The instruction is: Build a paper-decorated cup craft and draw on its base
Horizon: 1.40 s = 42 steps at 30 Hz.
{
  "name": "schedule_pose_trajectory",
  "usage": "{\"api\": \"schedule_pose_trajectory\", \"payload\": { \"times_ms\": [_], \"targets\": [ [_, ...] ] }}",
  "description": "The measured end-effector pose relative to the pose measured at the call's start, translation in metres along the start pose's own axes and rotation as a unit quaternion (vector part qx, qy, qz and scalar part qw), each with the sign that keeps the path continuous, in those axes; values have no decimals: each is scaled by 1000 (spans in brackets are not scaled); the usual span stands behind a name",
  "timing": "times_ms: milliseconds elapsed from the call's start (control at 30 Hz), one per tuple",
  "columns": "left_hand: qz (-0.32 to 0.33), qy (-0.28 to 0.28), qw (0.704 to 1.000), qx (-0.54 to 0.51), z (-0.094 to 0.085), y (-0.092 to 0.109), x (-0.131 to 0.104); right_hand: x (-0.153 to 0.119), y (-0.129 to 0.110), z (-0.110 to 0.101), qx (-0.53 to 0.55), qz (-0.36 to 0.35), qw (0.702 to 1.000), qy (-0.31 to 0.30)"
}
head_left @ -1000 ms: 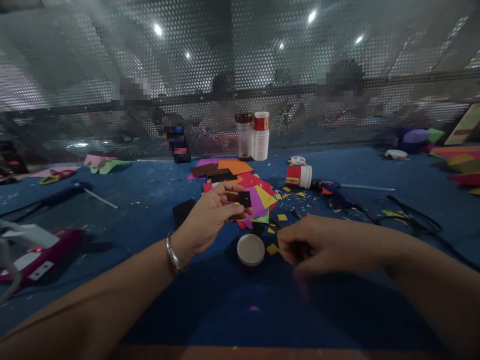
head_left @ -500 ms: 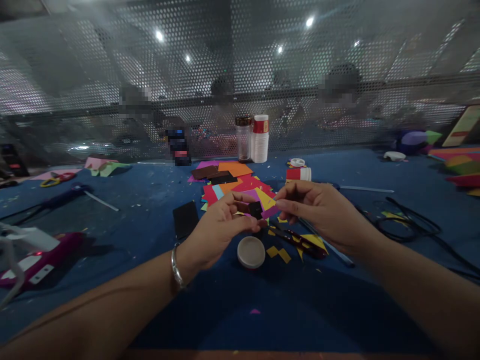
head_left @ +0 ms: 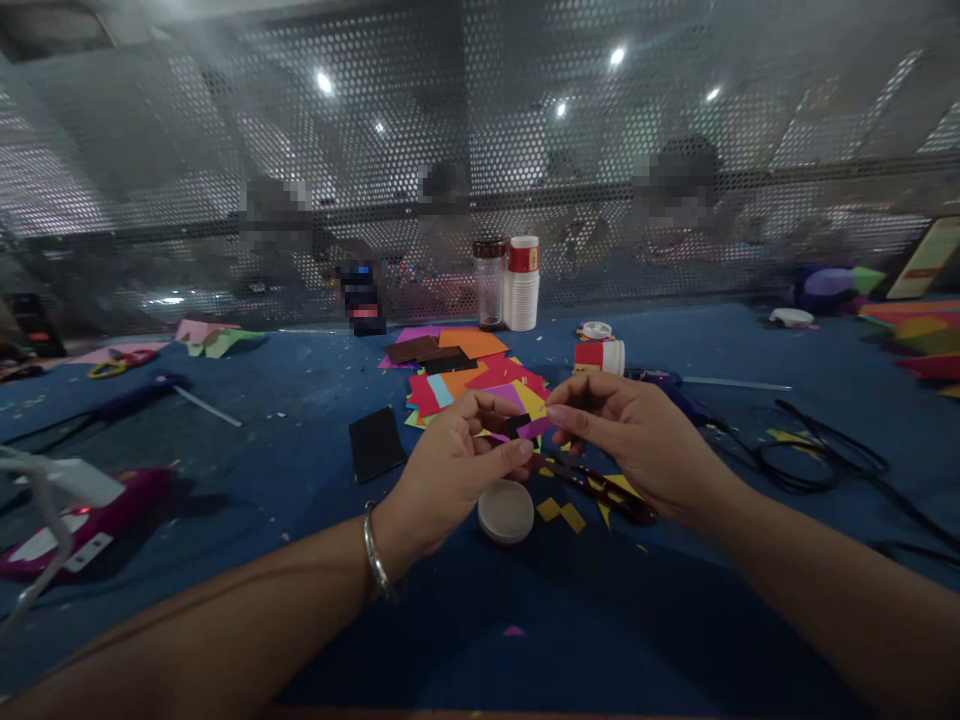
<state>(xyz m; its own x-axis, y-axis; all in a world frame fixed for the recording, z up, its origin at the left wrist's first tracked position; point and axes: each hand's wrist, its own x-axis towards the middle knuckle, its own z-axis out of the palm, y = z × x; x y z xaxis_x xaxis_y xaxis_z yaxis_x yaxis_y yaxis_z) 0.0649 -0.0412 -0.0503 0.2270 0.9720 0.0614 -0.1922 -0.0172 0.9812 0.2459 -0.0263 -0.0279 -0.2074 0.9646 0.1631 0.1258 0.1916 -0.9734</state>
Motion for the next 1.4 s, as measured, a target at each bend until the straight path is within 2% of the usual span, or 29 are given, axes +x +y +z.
{"api": "schedule_pose_trajectory", "payload": {
  "times_ms": [233, 467, 833, 1000, 1400],
  "targets": [
    [9, 13, 1000, 19, 0, -2, 2, -1, 4, 1, 22, -7, 1000, 1],
    [-11, 12, 1000, 13, 2, 0, 2, -2, 2, 2, 8, 1, 1000, 1],
    [29, -14, 998, 45, 1, -3, 2, -2, 8, 3, -47, -6, 996, -82],
    [41, -31, 998, 25, 1, -3, 2, -4, 8, 3, -65, -7, 994, -82],
    [14, -28, 999, 29, 1, -2, -2, -3, 3, 4, -88, -1, 993, -76]
  ]
}}
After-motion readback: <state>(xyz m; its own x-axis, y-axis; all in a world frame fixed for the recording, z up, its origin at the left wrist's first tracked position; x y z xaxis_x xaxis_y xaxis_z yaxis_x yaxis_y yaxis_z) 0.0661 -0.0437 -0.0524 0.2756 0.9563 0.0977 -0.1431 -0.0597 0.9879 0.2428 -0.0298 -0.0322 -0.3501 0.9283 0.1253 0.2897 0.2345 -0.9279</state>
